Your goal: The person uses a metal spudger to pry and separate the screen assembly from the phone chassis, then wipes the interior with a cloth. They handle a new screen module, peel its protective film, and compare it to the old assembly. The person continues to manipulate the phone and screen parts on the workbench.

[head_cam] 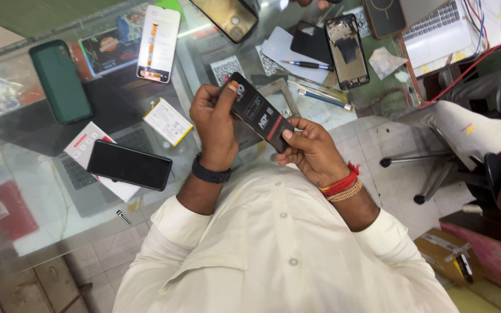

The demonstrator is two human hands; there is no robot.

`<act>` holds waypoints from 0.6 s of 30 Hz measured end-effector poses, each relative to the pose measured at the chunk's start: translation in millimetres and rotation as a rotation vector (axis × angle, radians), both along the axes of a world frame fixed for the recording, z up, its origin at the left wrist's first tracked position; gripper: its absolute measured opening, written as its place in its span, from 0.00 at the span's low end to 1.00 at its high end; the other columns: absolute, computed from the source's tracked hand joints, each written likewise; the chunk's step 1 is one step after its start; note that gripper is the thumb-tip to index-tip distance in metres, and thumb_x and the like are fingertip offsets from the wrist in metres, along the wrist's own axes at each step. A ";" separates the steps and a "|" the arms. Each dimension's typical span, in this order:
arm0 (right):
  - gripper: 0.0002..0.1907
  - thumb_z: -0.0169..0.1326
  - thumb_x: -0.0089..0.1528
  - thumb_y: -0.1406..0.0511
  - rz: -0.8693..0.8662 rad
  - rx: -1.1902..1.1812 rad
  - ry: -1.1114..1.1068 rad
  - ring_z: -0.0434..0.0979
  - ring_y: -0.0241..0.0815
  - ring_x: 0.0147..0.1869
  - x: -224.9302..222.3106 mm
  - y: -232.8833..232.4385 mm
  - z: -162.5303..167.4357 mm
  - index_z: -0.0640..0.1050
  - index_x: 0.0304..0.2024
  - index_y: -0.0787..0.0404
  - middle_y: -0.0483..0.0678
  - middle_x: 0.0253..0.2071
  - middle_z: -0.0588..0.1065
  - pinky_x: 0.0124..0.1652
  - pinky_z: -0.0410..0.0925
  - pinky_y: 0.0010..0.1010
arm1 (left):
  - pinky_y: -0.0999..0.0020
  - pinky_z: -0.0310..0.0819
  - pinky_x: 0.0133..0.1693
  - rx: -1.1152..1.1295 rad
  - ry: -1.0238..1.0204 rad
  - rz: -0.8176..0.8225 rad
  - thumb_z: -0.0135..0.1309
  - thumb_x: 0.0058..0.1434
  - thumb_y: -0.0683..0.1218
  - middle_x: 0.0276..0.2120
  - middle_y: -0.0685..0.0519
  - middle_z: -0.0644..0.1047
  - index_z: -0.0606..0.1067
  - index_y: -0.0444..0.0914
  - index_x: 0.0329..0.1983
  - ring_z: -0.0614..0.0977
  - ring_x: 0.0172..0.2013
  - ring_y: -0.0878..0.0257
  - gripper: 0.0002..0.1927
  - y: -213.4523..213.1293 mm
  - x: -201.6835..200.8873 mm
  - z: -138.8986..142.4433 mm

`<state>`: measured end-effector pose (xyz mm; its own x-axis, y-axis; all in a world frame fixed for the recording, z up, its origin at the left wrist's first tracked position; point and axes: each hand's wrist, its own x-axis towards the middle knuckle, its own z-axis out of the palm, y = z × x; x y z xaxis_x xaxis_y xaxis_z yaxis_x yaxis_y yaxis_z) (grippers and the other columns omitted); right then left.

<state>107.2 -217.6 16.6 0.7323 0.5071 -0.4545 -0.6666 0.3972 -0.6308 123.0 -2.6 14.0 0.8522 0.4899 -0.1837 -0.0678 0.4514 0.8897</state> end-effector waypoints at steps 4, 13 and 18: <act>0.14 0.52 0.69 0.69 -0.014 0.093 0.008 0.85 0.45 0.32 -0.3 -3.4 -3.2 0.69 0.55 0.69 0.56 0.35 0.80 0.35 0.79 0.34 | 0.76 0.70 0.34 -0.154 -0.168 -0.102 0.59 0.71 0.47 0.32 0.55 0.76 0.72 0.35 0.39 0.75 0.31 0.72 0.11 -0.6 -4.7 1.5; 0.14 0.52 0.67 0.70 0.021 0.201 0.038 0.84 0.46 0.30 -1.6 -10.5 -16.3 0.69 0.53 0.70 0.57 0.35 0.81 0.32 0.79 0.34 | 0.55 0.77 0.64 -0.249 -0.379 -0.546 0.72 0.57 0.49 0.63 0.38 0.73 0.55 0.34 0.77 0.78 0.63 0.48 0.52 10.6 -17.5 17.8; 0.20 0.57 0.69 0.65 0.028 -0.254 -0.489 0.81 0.43 0.42 -2.4 -2.5 -1.7 0.73 0.60 0.71 0.57 0.43 0.78 0.41 0.76 0.31 | 0.49 0.77 0.63 -0.308 -0.361 -0.539 0.75 0.50 0.49 0.61 0.36 0.74 0.56 0.32 0.76 0.78 0.62 0.42 0.56 11.7 -16.7 16.1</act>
